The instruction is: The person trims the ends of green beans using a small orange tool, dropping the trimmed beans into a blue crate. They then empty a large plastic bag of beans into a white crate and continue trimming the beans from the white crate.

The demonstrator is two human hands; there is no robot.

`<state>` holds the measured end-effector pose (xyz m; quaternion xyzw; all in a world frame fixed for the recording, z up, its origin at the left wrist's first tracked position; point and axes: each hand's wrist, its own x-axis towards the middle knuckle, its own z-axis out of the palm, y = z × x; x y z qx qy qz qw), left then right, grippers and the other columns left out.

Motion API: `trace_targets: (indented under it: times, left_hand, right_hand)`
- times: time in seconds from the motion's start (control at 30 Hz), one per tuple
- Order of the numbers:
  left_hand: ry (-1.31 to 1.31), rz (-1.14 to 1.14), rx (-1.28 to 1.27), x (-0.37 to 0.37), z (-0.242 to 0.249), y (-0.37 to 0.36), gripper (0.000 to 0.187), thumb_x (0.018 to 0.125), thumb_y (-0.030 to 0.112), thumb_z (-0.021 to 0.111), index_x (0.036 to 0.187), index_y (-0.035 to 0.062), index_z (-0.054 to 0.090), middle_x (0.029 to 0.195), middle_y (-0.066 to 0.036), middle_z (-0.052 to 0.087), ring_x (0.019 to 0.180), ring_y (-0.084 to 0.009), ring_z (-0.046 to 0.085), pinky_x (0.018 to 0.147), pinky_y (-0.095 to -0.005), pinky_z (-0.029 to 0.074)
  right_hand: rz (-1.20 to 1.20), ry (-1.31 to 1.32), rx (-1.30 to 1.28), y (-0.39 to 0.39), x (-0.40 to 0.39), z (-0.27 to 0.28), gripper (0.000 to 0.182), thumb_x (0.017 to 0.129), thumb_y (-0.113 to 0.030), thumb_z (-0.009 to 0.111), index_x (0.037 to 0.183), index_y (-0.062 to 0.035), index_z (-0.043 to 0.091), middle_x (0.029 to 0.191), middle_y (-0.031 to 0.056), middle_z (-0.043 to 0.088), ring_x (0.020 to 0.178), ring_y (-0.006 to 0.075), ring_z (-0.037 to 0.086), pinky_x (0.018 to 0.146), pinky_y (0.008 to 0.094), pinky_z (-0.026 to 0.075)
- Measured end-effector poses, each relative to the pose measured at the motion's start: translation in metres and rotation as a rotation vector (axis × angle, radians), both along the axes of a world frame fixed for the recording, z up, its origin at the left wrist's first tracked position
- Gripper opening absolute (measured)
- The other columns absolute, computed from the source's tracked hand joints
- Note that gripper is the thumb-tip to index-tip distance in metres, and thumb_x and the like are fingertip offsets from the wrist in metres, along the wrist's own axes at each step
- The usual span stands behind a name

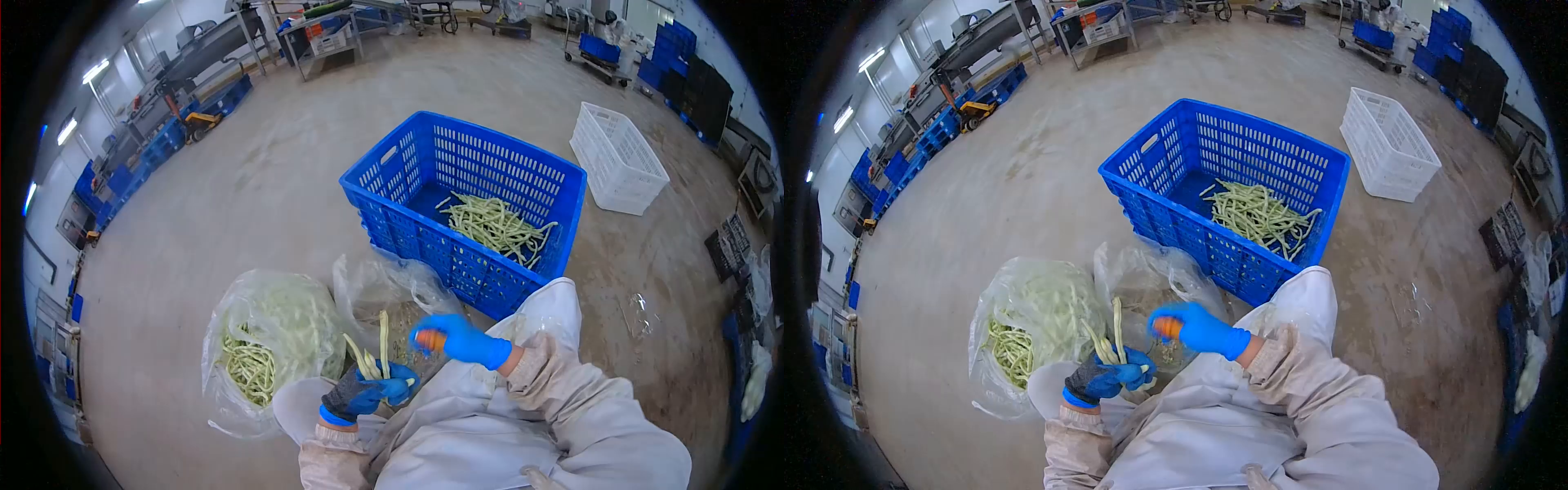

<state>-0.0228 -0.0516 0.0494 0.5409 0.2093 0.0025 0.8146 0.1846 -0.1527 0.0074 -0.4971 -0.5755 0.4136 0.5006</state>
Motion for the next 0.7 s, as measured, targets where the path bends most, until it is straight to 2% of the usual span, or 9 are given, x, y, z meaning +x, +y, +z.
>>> trace_targets:
  times: [0.07, 0.13, 0.17, 0.23, 0.3, 0.37, 0.4, 0.53, 0.7]
  left_hand:
    - [-0.035, 0.041, -0.032, 0.003, 0.002, 0.0, 0.021, 0.08, 0.014, 0.063, 0.095, -0.0004, 0.063, 0.072, -0.004, 0.058, 0.063, -0.0116, 0.052, 0.058, -0.0253, 0.043]
    - [-0.01, 0.216, -0.071, 0.012, -0.002, -0.003, 0.028, 0.084, 0.02, 0.061, 0.103, -0.001, 0.06, 0.072, -0.004, 0.056, 0.065, -0.0129, 0.051, 0.059, -0.0286, 0.044]
    - [0.005, 0.243, -0.054, 0.01, -0.007, 0.0, 0.028, 0.084, 0.02, 0.061, 0.103, -0.001, 0.06, 0.072, -0.004, 0.056, 0.065, -0.0129, 0.051, 0.059, -0.0286, 0.044]
    - [-0.018, 0.251, -0.019, 0.015, -0.023, 0.007, 0.032, 0.086, 0.024, 0.06, 0.107, -0.0004, 0.058, 0.07, -0.002, 0.052, 0.064, -0.0122, 0.049, 0.058, -0.0276, 0.042]
    - [-0.008, 0.291, -0.05, 0.015, -0.036, 0.006, 0.029, 0.087, 0.023, 0.059, 0.105, 0.0004, 0.058, 0.07, -0.002, 0.052, 0.063, -0.0117, 0.048, 0.057, -0.0264, 0.041]
    - [-0.09, 0.225, -0.11, 0.016, -0.044, 0.007, 0.027, 0.088, 0.024, 0.057, 0.103, 0.0012, 0.057, 0.071, -0.003, 0.052, 0.063, -0.0109, 0.047, 0.058, -0.0253, 0.04]
    - [-0.125, 0.177, -0.095, 0.017, -0.039, 0.007, 0.026, 0.089, 0.024, 0.055, 0.103, 0.0016, 0.057, 0.073, -0.003, 0.052, 0.064, -0.0108, 0.047, 0.058, -0.025, 0.039]
    - [-0.168, 0.175, -0.319, 0.021, -0.036, 0.003, 0.028, 0.09, 0.024, 0.054, 0.106, 0.0011, 0.057, 0.079, -0.006, 0.055, 0.066, -0.0109, 0.048, 0.059, -0.0243, 0.039]
    - [-0.114, 0.173, -0.19, 0.012, -0.03, 0.01, 0.032, 0.088, 0.022, 0.055, 0.114, 0.0025, 0.056, 0.083, -0.004, 0.058, 0.069, -0.0105, 0.051, 0.062, -0.0232, 0.042]
  right_hand:
    - [-0.187, 0.216, -0.074, 0.004, 0.012, -0.027, 0.032, 0.085, -0.006, 0.051, 0.116, -0.0081, 0.053, 0.099, 0.0155, 0.059, 0.085, 0.0269, 0.058, 0.074, 0.0347, 0.046]
    - [-0.26, -0.672, 0.073, 0.004, 0.011, -0.046, 0.039, 0.086, -0.007, 0.051, 0.125, -0.01, 0.046, 0.111, 0.0143, 0.053, 0.094, 0.0228, 0.056, 0.077, 0.0345, 0.045]
    - [-0.239, -0.651, 0.094, 0.007, 0.005, -0.048, 0.039, 0.086, -0.007, 0.051, 0.125, -0.01, 0.046, 0.111, 0.0143, 0.053, 0.094, 0.0228, 0.056, 0.077, 0.0345, 0.045]
    - [-0.181, -0.109, -0.091, -0.002, -0.004, -0.002, 0.049, 0.083, -0.004, 0.053, 0.13, -0.0115, 0.041, 0.118, 0.0154, 0.049, 0.1, 0.0239, 0.055, 0.08, 0.0361, 0.045]
    - [-0.125, -0.086, -0.098, 0.0, -0.012, 0.029, 0.046, 0.082, -0.003, 0.054, 0.126, -0.011, 0.046, 0.113, 0.0157, 0.052, 0.1, 0.0271, 0.055, 0.08, 0.0348, 0.046]
    - [-0.032, -0.45, 0.313, 0.007, -0.016, 0.028, 0.039, 0.081, -0.002, 0.055, 0.118, -0.0102, 0.053, 0.108, 0.0135, 0.056, 0.097, 0.0292, 0.055, 0.079, 0.0344, 0.047]
    - [-0.061, -0.611, 0.288, 0.006, -0.019, 0.033, 0.031, 0.08, -0.003, 0.056, 0.111, -0.0099, 0.057, 0.103, 0.0095, 0.058, 0.094, 0.0286, 0.056, 0.075, 0.0345, 0.047]
    - [0.011, -0.748, 0.261, 0.004, -0.006, 0.038, 0.028, 0.079, -0.004, 0.056, 0.107, -0.0082, 0.058, 0.101, 0.0102, 0.059, 0.09, 0.0299, 0.056, 0.073, 0.0363, 0.047]
    - [-0.459, -0.732, 0.344, 0.0, 0.058, 0.043, 0.028, 0.078, -0.006, 0.059, 0.106, -0.0037, 0.057, 0.102, 0.0159, 0.058, 0.09, 0.0321, 0.056, 0.077, 0.0385, 0.046]
